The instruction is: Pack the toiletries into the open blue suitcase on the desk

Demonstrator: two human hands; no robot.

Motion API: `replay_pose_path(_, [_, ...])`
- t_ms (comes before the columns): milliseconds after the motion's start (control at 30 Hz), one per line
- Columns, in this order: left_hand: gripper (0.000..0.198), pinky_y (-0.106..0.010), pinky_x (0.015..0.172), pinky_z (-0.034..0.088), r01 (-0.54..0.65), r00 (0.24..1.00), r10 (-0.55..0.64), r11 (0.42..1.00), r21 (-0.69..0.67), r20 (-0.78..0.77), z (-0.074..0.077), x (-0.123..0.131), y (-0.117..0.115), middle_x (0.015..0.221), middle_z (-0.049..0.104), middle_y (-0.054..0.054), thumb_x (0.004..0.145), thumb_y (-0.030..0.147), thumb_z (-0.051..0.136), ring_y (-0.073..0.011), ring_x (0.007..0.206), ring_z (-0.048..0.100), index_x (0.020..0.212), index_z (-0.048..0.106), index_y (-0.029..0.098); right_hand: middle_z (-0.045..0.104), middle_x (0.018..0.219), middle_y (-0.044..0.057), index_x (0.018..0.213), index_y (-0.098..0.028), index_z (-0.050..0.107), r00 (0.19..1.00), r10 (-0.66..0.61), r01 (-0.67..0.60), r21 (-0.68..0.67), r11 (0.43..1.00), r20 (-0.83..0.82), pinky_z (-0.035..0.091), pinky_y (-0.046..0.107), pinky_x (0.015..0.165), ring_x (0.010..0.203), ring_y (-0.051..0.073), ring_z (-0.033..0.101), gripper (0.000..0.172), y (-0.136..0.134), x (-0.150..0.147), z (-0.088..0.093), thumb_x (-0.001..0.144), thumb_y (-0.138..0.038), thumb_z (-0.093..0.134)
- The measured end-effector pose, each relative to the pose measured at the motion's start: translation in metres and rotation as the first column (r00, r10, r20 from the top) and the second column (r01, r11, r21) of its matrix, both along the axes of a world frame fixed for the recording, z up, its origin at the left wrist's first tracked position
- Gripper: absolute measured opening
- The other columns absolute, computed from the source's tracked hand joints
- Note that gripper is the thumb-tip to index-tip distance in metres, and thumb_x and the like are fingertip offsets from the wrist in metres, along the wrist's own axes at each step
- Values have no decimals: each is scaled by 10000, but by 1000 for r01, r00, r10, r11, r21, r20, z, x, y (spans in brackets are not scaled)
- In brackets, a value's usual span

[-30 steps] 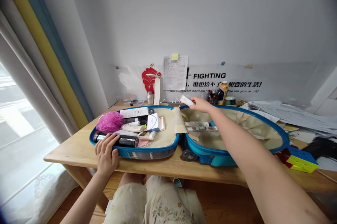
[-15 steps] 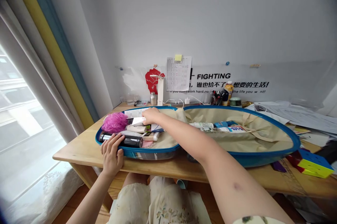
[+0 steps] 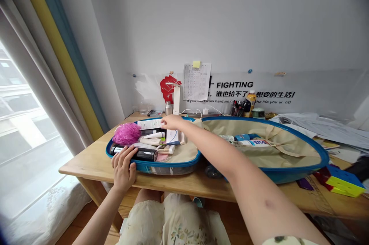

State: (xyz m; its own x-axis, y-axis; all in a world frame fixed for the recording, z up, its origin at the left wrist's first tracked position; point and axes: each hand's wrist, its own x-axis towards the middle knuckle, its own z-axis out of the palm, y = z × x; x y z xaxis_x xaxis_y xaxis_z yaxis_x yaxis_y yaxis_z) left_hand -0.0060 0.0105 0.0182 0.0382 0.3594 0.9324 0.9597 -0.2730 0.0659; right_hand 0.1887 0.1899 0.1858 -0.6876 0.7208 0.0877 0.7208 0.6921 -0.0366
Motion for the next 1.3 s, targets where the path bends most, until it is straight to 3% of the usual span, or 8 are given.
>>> replay_pose_path(133, [429, -407, 1127, 260, 1, 1000, 0, 1000, 28, -20, 2, 1, 0, 1282, 658, -124, 1005, 324, 339, -262, 1323, 497, 1337, 581, 200, 744, 1070, 39, 1088, -252, 723, 987, -161, 161, 32, 986, -16, 452, 263, 743, 962, 191, 664, 366, 29, 62, 20, 909, -458, 480])
replay_pose_path(233, [428, -407, 1125, 259, 1, 1000, 0, 1000, 31, -23, 4, 2, 0, 1282, 656, -127, 1004, 320, 341, -263, 1320, 496, 1340, 575, 196, 742, 1013, 77, 1005, -217, 737, 965, -263, 262, 28, 965, 22, 450, 276, 721, 935, 212, 655, 381, 47, 121, 21, 885, -488, 496])
replay_pose_path(367, [430, -409, 1124, 262, 3, 1000, -3, 1000, 29, -17, 3, 1, 0, 1287, 652, -126, 1003, 316, 340, -262, 1316, 499, 1349, 568, 200, 737, 951, 68, 922, -221, 747, 944, -292, 309, -100, 946, 154, 486, 287, 702, 867, 221, 667, 328, 56, 189, -1, 683, -444, 732])
replay_pose_path(500, [429, -419, 1121, 266, 3, 1000, -2, 1000, 28, -25, 0, -1, 0, 1288, 648, -130, 1003, 313, 342, -269, 1322, 491, 1346, 572, 197, 720, 1001, 79, 990, -210, 733, 913, -312, 371, -213, 904, 263, 531, 326, 747, 896, 252, 680, 476, 57, 227, -34, 531, -285, 836])
replay_pose_path(633, [427, -419, 1112, 271, 12, 999, -10, 999, 44, -31, 2, -1, 1, 1260, 656, -136, 1009, 316, 337, -271, 1311, 497, 1342, 573, 192, 654, 1206, 108, 1159, -184, 654, 890, -332, 417, -264, 870, 311, 535, 392, 893, 1039, 228, 645, 468, 62, 240, -55, 724, -305, 775])
replay_pose_path(767, [435, -421, 1111, 273, 18, 1000, -17, 999, 46, -18, 4, 1, 0, 1252, 658, -133, 1010, 334, 338, -273, 1306, 501, 1355, 567, 200, 606, 1270, 93, 1230, -187, 600, 881, -330, 434, -298, 850, 340, 521, 433, 956, 1097, 197, 605, 377, 67, 242, -62, 913, -389, 614])
replay_pose_path(1067, [436, -422, 1115, 272, 20, 1000, -20, 999, 36, -3, 0, -1, 1, 1274, 648, -131, 1010, 346, 341, -274, 1316, 494, 1351, 573, 205, 596, 1266, 93, 1252, -183, 583, 844, -340, 481, -303, 823, 415, 538, 426, 929, 1087, 196, 604, 396, 75, 240, -73, 932, -416, 585])
replay_pose_path(1300, [446, -426, 1115, 273, 5, 1000, -5, 1000, 27, 2, 2, 0, 0, 1267, 654, -128, 1012, 361, 325, -276, 1307, 505, 1356, 566, 211, 600, 1261, 90, 1229, -187, 595, 851, -380, 490, -287, 823, 363, 532, 423, 938, 1089, 192, 601, 371, 73, 235, -72, 932, -409, 586])
